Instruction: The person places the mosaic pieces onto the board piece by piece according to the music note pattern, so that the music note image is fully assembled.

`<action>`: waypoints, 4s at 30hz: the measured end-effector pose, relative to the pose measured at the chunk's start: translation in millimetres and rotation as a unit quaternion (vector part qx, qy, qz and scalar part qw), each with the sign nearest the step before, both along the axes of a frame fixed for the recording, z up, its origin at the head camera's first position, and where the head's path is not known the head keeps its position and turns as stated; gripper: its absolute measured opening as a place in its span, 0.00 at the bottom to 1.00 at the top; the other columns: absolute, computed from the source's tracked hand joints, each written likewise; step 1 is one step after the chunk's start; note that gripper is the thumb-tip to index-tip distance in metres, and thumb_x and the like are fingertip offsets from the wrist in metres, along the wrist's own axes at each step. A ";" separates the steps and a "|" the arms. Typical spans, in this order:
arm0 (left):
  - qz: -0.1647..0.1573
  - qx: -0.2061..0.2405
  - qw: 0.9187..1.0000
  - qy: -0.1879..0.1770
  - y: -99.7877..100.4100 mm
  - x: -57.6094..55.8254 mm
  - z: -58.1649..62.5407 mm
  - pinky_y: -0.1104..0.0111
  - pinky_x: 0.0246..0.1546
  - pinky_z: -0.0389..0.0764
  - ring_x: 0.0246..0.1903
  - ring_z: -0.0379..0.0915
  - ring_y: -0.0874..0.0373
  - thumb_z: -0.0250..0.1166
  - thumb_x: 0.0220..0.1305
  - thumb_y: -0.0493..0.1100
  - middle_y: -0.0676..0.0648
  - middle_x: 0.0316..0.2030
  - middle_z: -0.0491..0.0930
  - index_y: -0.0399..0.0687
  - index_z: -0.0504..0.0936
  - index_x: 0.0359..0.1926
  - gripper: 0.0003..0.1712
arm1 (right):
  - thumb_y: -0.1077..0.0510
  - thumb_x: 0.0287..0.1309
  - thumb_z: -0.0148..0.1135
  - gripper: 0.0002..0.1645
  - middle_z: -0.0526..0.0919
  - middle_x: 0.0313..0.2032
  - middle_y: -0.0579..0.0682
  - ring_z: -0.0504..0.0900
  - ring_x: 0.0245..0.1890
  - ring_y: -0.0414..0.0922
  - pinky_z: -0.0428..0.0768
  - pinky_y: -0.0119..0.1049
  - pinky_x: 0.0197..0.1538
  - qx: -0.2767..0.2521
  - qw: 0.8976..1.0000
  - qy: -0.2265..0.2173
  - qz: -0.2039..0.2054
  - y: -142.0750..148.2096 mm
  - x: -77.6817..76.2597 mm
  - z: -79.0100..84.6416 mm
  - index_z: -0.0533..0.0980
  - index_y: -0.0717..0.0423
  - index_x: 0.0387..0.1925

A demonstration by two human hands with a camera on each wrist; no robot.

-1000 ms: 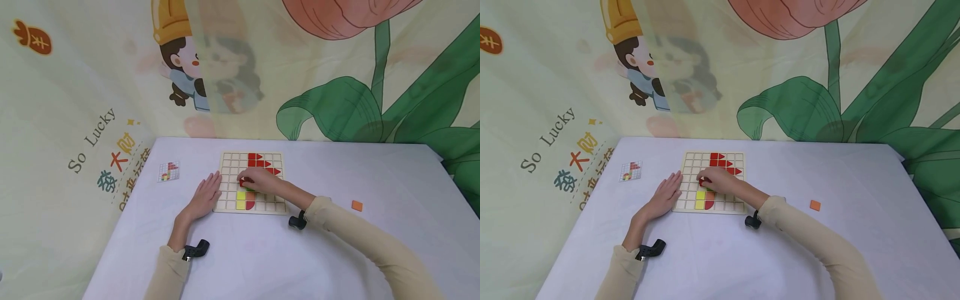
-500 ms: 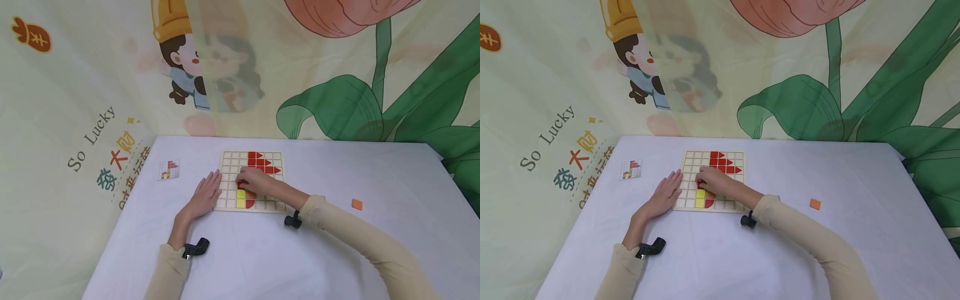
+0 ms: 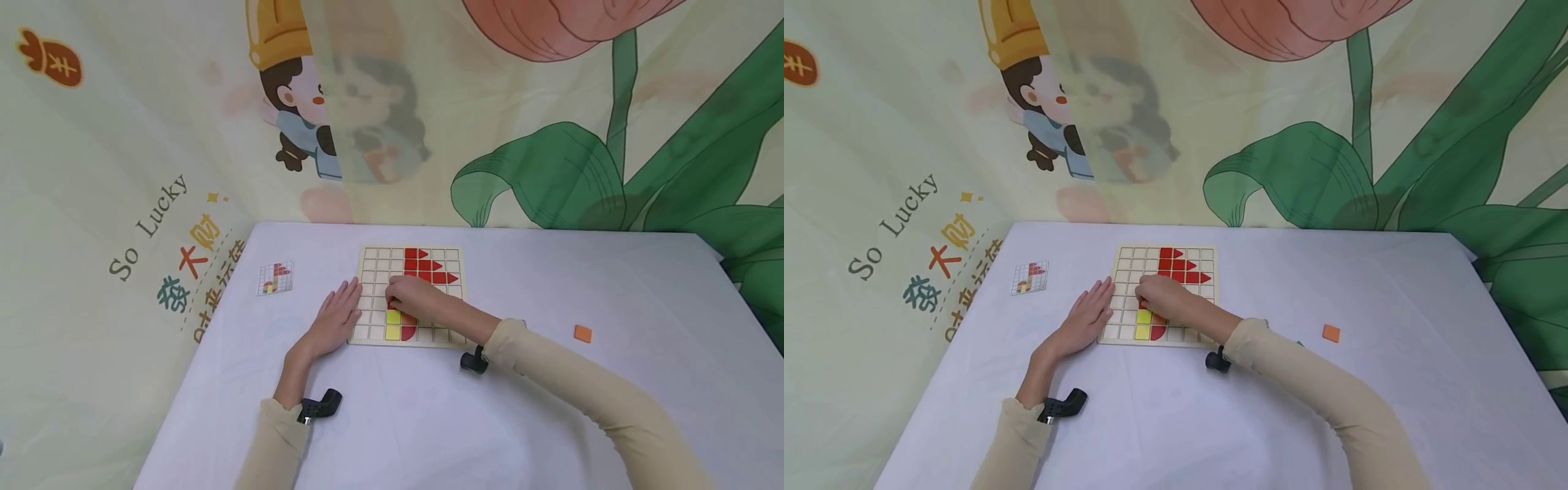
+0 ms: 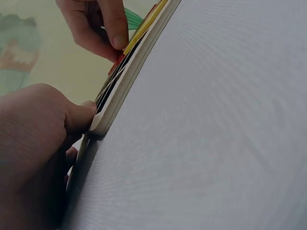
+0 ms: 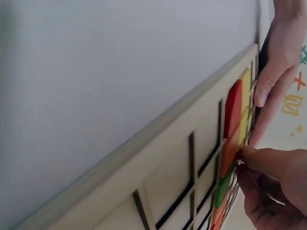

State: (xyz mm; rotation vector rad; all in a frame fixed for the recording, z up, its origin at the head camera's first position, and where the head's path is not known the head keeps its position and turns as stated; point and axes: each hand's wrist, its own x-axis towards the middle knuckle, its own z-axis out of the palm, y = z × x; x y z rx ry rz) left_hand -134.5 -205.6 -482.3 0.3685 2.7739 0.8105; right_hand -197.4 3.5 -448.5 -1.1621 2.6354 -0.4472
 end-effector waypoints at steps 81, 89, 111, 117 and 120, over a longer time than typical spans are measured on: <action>-0.002 0.003 1.000 -0.002 -0.2 -2.3 -4.9 0.50 0.77 0.35 0.78 0.29 0.49 0.41 0.77 0.48 0.46 0.78 0.38 0.44 0.44 0.76 0.34 | 0.53 0.58 0.68 0.13 0.85 0.42 0.45 0.80 0.44 0.41 0.82 0.30 0.51 0.013 0.991 0.083 0.104 4.3 0.0 16.0 0.83 0.48 0.46; -0.008 -0.002 1.000 0.003 -1.6 -1.5 -2.6 0.48 0.76 0.36 0.78 0.30 0.47 0.42 0.77 0.47 0.45 0.78 0.39 0.43 0.44 0.76 0.34 | 0.52 0.60 0.66 0.10 0.83 0.36 0.45 0.77 0.37 0.40 0.80 0.29 0.43 0.080 0.988 0.086 0.104 -22.2 -10.3 6.1 0.83 0.48 0.42; -0.014 -0.005 1.000 0.008 2.7 -4.7 -2.9 0.47 0.76 0.36 0.78 0.31 0.46 0.42 0.77 0.46 0.44 0.78 0.39 0.41 0.45 0.76 0.33 | 0.57 0.61 0.64 0.07 0.82 0.36 0.48 0.75 0.36 0.42 0.80 0.28 0.39 0.080 0.990 0.072 0.089 -13.4 -5.8 8.1 0.86 0.52 0.36; -0.008 0.002 1.000 0.005 3.3 -3.6 -0.9 0.48 0.76 0.36 0.78 0.30 0.46 0.43 0.76 0.47 0.44 0.78 0.40 0.42 0.45 0.76 0.34 | 0.54 0.62 0.64 0.16 0.83 0.52 0.49 0.79 0.53 0.46 0.81 0.36 0.55 0.049 0.993 0.071 0.081 6.9 4.8 15.7 0.83 0.49 0.51; -0.005 0.000 1.000 0.003 3.3 -3.7 -1.0 0.48 0.76 0.36 0.78 0.30 0.47 0.43 0.76 0.47 0.45 0.78 0.40 0.42 0.45 0.76 0.34 | 0.54 0.61 0.65 0.18 0.83 0.52 0.48 0.80 0.54 0.45 0.82 0.36 0.55 0.003 0.994 0.077 0.082 32.8 21.8 20.1 0.81 0.48 0.53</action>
